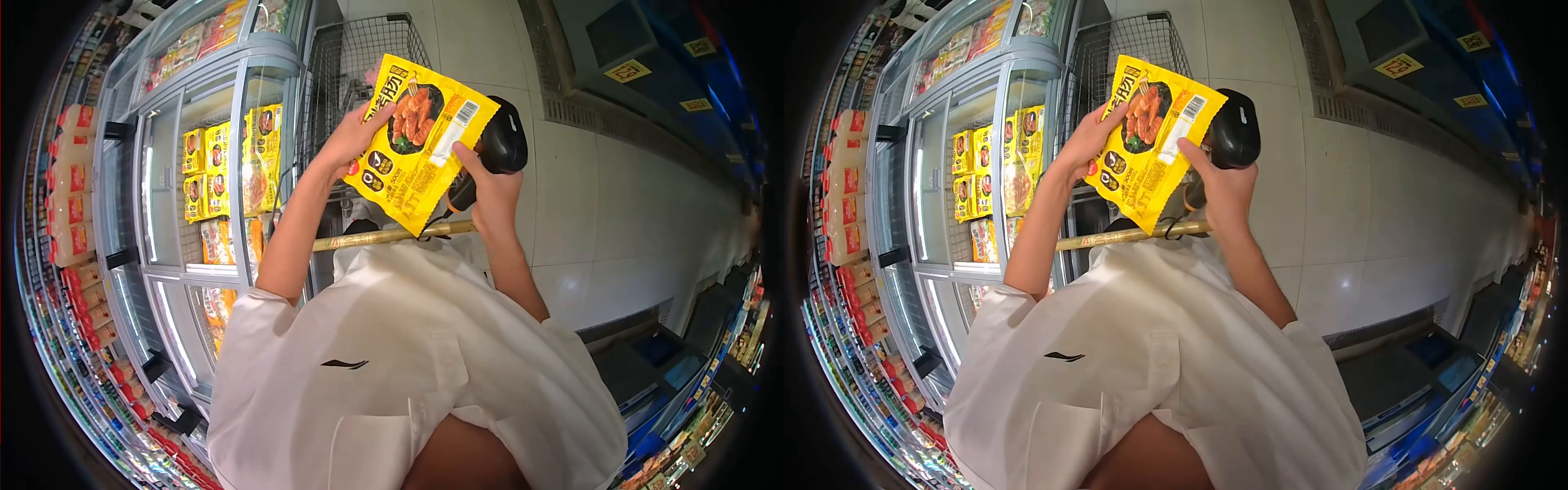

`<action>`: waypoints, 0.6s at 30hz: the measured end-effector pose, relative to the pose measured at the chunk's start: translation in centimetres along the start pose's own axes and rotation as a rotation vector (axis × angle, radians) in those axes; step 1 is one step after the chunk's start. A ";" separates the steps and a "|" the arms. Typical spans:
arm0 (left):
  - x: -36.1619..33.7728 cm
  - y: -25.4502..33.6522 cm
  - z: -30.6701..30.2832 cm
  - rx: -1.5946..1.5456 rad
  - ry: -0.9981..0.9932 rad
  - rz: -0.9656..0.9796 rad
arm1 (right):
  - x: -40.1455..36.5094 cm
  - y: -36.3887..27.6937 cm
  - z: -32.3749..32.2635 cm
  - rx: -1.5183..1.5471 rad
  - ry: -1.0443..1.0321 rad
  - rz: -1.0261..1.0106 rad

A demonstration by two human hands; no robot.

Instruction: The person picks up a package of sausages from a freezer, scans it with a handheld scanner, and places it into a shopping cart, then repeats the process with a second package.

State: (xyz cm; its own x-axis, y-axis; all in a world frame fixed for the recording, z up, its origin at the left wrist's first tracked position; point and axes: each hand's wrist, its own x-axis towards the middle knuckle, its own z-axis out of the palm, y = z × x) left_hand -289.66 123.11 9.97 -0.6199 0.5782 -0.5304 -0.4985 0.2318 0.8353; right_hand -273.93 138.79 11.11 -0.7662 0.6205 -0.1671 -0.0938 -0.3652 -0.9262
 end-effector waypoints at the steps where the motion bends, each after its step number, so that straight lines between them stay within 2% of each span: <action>1: -0.7 1.3 -0.1 0.065 0.026 -0.019 | 0.4 0.2 -1.0 0.017 0.069 0.069; 2: 0.1 1.3 -1.1 0.102 0.024 0.011 | 0.6 0.2 -1.9 0.035 0.142 0.141; 4: 1.0 2.3 -2.9 0.416 0.022 0.051 | 0.6 -0.7 -3.7 -0.011 0.163 0.091; 7: 2.1 4.1 -4.2 0.760 0.017 0.078 | 0.4 -3.0 -5.3 -0.299 -0.146 0.268; 8: 2.0 5.1 -4.2 0.875 0.009 0.053 | 0.5 -3.3 -5.5 -0.298 -0.142 0.271; 10: 1.8 6.3 -3.6 0.888 -0.031 0.071 | 0.8 -3.6 -5.8 -0.549 -0.460 0.348; 18: 3.6 6.3 -4.4 0.926 -0.043 0.207 | 0.5 -3.0 -4.0 -0.575 -0.385 0.466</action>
State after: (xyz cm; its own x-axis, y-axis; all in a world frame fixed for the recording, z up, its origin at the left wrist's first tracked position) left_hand -297.65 123.22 12.65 -0.6100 0.7015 -0.3684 0.3092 0.6388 0.7045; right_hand -271.50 142.93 12.49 -0.8199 0.1748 -0.5452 0.5458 -0.0492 -0.8365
